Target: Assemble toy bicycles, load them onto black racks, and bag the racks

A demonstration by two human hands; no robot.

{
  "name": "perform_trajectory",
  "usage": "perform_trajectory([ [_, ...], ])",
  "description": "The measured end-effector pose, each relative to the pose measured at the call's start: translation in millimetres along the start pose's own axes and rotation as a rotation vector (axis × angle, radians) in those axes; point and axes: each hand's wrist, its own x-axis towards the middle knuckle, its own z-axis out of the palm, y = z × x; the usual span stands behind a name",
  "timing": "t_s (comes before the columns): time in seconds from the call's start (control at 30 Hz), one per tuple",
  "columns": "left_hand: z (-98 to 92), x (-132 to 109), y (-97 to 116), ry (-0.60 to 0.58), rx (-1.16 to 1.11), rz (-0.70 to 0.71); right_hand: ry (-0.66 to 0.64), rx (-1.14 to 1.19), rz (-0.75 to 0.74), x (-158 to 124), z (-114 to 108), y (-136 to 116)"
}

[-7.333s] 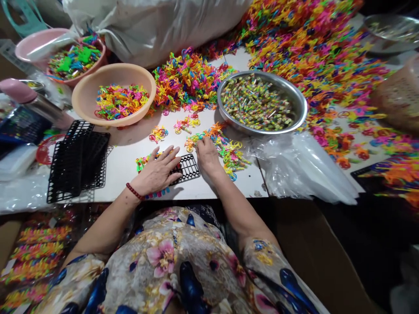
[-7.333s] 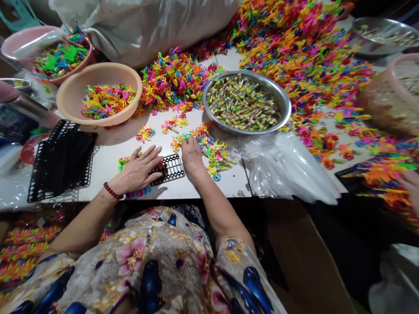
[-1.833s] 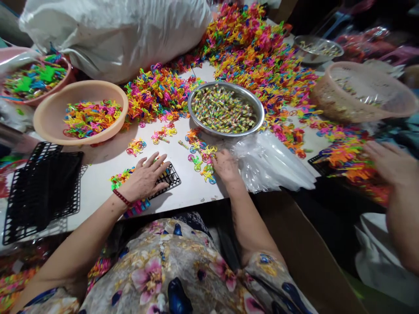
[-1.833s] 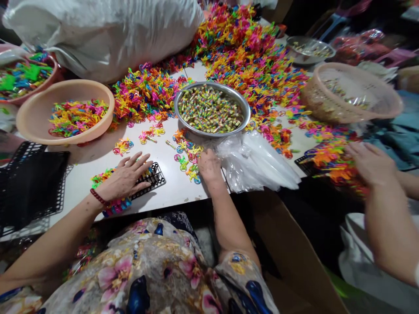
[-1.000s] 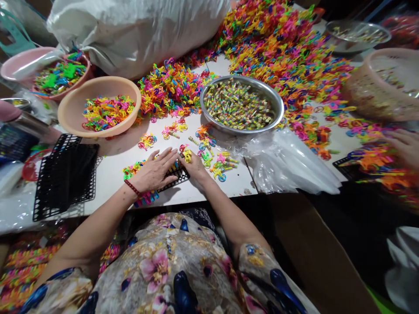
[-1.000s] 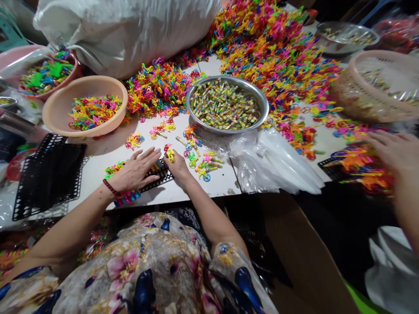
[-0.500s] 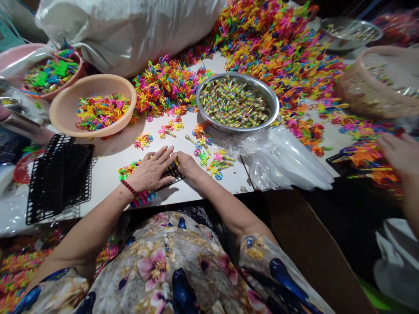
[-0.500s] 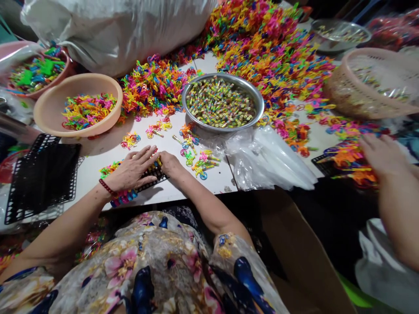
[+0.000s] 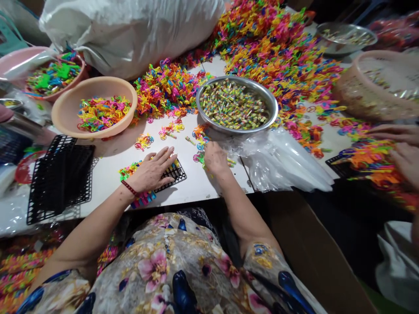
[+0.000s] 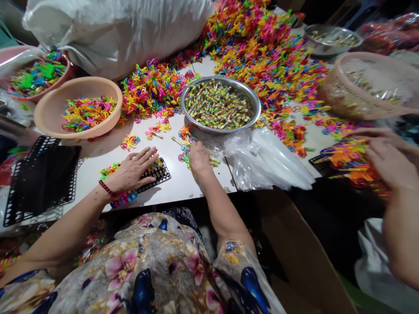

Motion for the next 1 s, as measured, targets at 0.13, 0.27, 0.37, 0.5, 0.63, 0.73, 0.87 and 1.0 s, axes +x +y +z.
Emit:
perform_trajectory([
  [0.13,-1.0,0.0,-0.2,0.0,-0.01,0.007,-0.017,0.46,-0.085,-11.8,8.1,-28.1],
  [0.27,0.1,-0.1,-1.9,0.0,-0.008,0.009,-0.139,0.763,-0.163,-16.1,25.3,-55.7],
  [0.37,0.7,-0.1,-2.5,-0.004,-0.005,0.016,-0.123,0.767,-0.226,-12.9,37.1,-61.2],
  [0.5,-0.3,0.0,-1.9,-0.011,-0.008,0.023,-0.156,0.761,-0.32,-5.5,44.2,-53.6],
  [0.63,-2.1,-0.2,-1.2,-0.011,-0.018,0.023,-0.183,0.753,-0.353,-3.4,44.6,-48.1],
  [0.73,-2.9,-0.2,-1.2,-0.012,-0.03,0.027,-0.19,0.76,-0.385,-5.2,42.7,-47.4],
  [0.87,-3.1,0.3,-0.8,-0.018,-0.032,0.023,-0.257,0.686,-0.495,-3.2,37.8,-47.8],
  [1.0,-3.6,0.4,0.9,-0.018,-0.032,0.013,-0.314,0.502,-0.574,6.2,33.3,-52.2],
])
